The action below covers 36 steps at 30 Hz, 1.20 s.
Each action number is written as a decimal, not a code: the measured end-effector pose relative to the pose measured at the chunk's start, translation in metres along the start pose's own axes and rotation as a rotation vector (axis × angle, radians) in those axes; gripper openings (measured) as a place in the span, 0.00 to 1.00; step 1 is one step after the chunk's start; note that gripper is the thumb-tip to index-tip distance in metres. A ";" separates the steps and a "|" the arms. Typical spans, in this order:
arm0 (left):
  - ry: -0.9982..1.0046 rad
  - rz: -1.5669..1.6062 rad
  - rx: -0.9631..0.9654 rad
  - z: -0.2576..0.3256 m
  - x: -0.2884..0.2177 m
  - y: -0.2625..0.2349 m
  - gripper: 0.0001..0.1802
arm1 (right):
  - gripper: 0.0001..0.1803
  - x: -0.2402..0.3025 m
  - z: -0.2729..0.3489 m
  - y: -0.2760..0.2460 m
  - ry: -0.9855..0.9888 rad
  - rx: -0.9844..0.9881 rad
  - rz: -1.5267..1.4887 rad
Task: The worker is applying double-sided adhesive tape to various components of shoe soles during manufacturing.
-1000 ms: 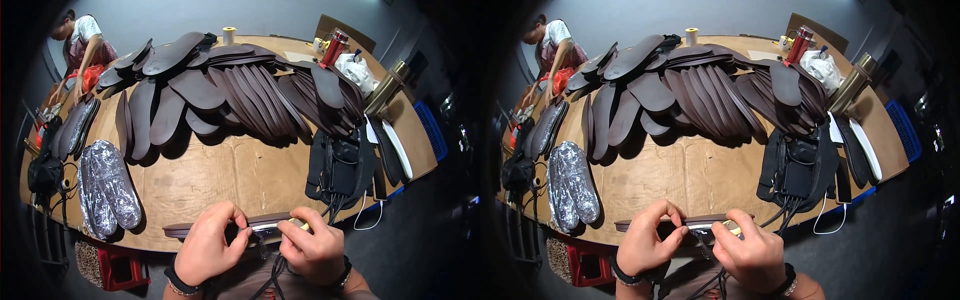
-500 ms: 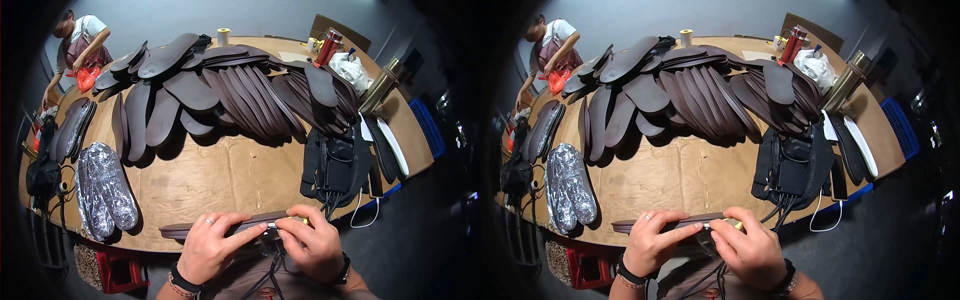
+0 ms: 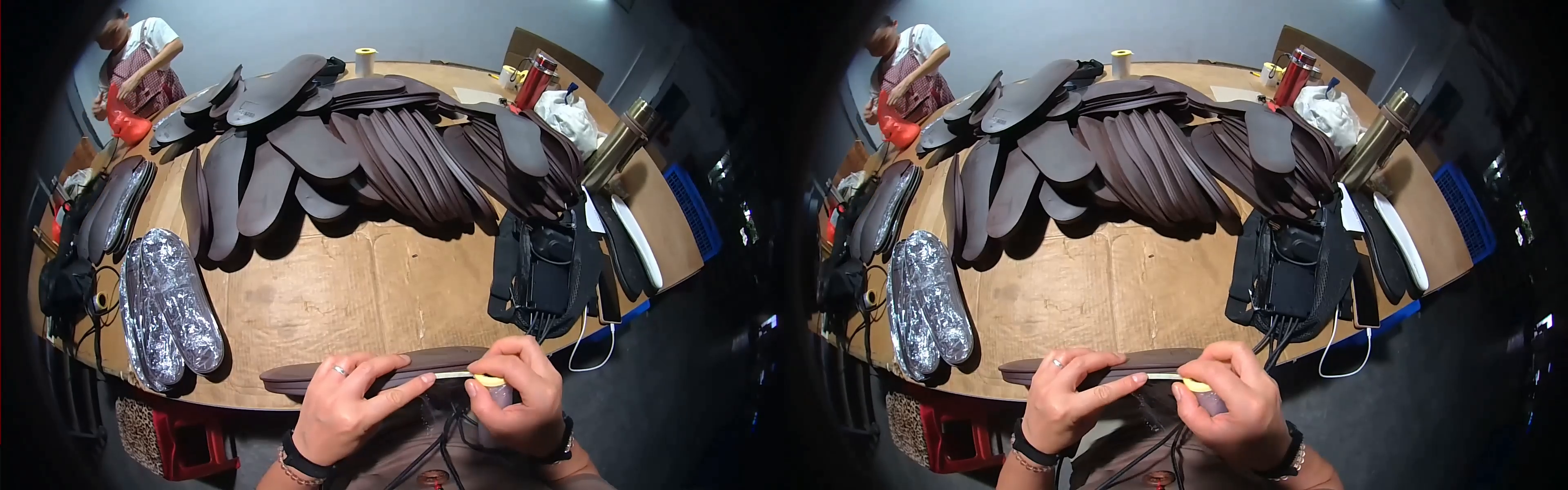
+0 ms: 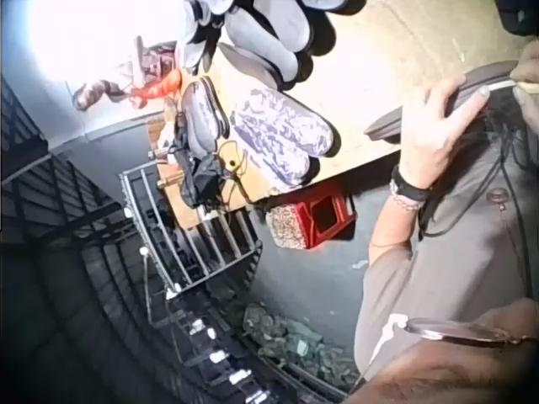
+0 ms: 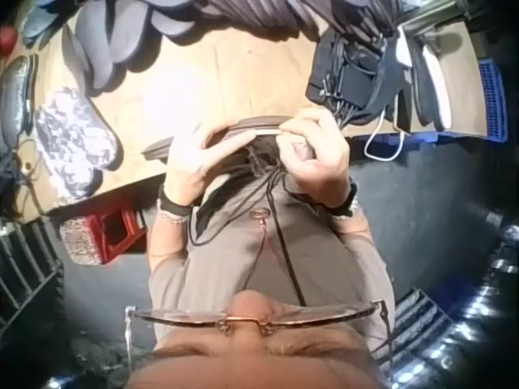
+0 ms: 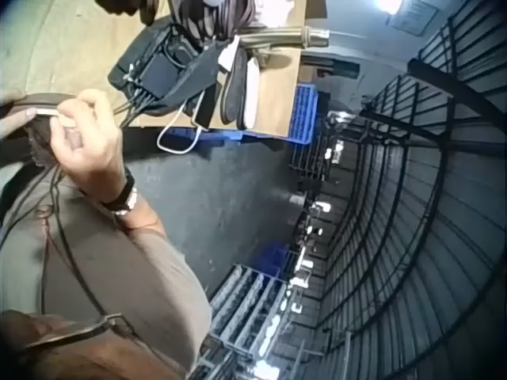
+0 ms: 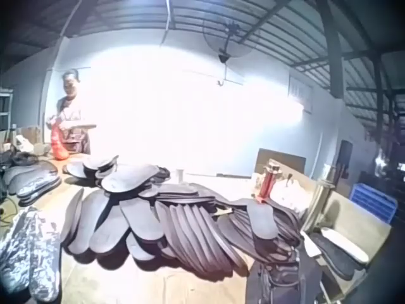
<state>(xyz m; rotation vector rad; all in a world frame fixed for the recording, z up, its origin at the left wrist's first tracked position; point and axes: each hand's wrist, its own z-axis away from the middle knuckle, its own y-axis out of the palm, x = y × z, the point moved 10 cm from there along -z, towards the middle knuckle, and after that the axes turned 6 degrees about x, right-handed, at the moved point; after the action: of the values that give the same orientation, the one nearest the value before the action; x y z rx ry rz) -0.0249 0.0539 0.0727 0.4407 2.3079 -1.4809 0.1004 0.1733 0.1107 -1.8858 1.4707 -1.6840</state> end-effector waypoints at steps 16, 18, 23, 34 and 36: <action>-0.035 -0.072 -0.026 -0.003 -0.008 -0.001 0.25 | 0.13 -0.012 0.006 -0.005 0.173 -0.122 0.141; -0.010 -0.092 -0.027 -0.001 -0.007 0.002 0.25 | 0.13 -0.012 0.006 -0.005 0.162 -0.129 0.152; 0.016 -0.124 -0.028 0.001 -0.008 0.004 0.26 | 0.13 -0.011 0.005 -0.004 0.160 -0.138 0.149; 0.022 -0.176 0.019 -0.002 -0.012 0.007 0.30 | 0.15 -0.018 0.001 -0.002 0.212 -0.108 0.147; 0.019 -0.165 0.053 -0.006 -0.013 0.009 0.31 | 0.15 -0.020 0.001 -0.003 0.213 -0.113 0.148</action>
<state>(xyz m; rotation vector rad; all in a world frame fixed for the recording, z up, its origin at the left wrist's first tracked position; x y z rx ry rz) -0.0103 0.0621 0.0742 0.2855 2.3734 -1.6242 0.1058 0.1892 0.1000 -1.6436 1.7737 -1.8113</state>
